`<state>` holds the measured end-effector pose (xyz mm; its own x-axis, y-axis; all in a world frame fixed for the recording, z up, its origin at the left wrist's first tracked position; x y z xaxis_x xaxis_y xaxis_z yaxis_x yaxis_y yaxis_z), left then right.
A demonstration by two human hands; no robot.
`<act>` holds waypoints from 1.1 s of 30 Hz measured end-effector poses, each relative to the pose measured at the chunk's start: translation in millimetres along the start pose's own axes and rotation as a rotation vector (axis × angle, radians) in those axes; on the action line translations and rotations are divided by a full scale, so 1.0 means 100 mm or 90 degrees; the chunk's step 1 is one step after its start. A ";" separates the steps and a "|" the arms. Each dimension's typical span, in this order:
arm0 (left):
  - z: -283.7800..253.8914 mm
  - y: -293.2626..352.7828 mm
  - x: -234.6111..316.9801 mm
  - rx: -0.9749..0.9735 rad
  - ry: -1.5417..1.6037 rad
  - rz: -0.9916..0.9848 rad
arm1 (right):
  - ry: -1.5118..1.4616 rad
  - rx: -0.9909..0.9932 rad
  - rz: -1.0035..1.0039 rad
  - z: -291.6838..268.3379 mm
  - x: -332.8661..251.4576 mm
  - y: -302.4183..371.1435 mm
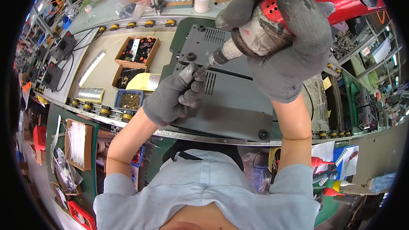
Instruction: Assembling a power inverter unit by installing screws, applying a product label, and connecting internal wiring at an assembly station.
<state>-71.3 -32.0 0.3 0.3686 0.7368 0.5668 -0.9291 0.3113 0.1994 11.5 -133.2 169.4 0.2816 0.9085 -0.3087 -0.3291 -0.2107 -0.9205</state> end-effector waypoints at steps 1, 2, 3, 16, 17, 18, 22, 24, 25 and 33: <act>-0.01 0.03 0.00 -0.010 0.005 0.001 | 0.009 -0.005 0.002 0.03 0.02 0.00; -0.02 0.05 0.00 -0.011 0.007 0.004 | 0.018 -0.010 0.004 0.05 0.03 0.00; -0.03 0.08 0.00 0.004 0.014 0.003 | 0.017 -0.013 0.005 0.07 0.04 0.01; -0.17 0.21 0.04 0.039 0.049 0.103 | 0.043 -0.081 0.120 0.21 0.21 0.09; -0.20 0.20 0.03 0.041 0.049 0.106 | 0.030 -0.080 0.139 0.19 0.20 0.09; -0.25 0.19 0.02 0.042 0.054 0.107 | 0.017 -0.078 0.159 0.18 0.19 0.11; -0.27 0.16 0.00 0.022 0.065 0.098 | 0.001 -0.079 0.190 0.17 0.20 0.12; -0.25 0.16 0.00 0.042 0.058 0.100 | 0.022 -0.097 0.173 0.20 0.21 0.11; -0.26 0.16 0.00 0.059 0.050 0.104 | 0.034 -0.106 0.164 0.21 0.21 0.11; -0.31 0.19 0.04 0.026 0.126 0.128 | -0.023 -0.088 0.118 0.18 0.40 0.15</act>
<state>-86.4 -4.8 -18.8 0.1709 0.8858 0.4314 -0.9832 0.1250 0.1328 1.4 -93.2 147.5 0.1939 0.8616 -0.4692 -0.2443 -0.4207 -0.8737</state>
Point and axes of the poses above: each hand's wrist, its own y-axis away from the middle knuckle, its own z-axis out of the palm, x = y × z, the point moved 5 cm from there along -y, towards the middle knuckle, and after that the axes turned 14 degrees about -z, right-handed, at the moved point
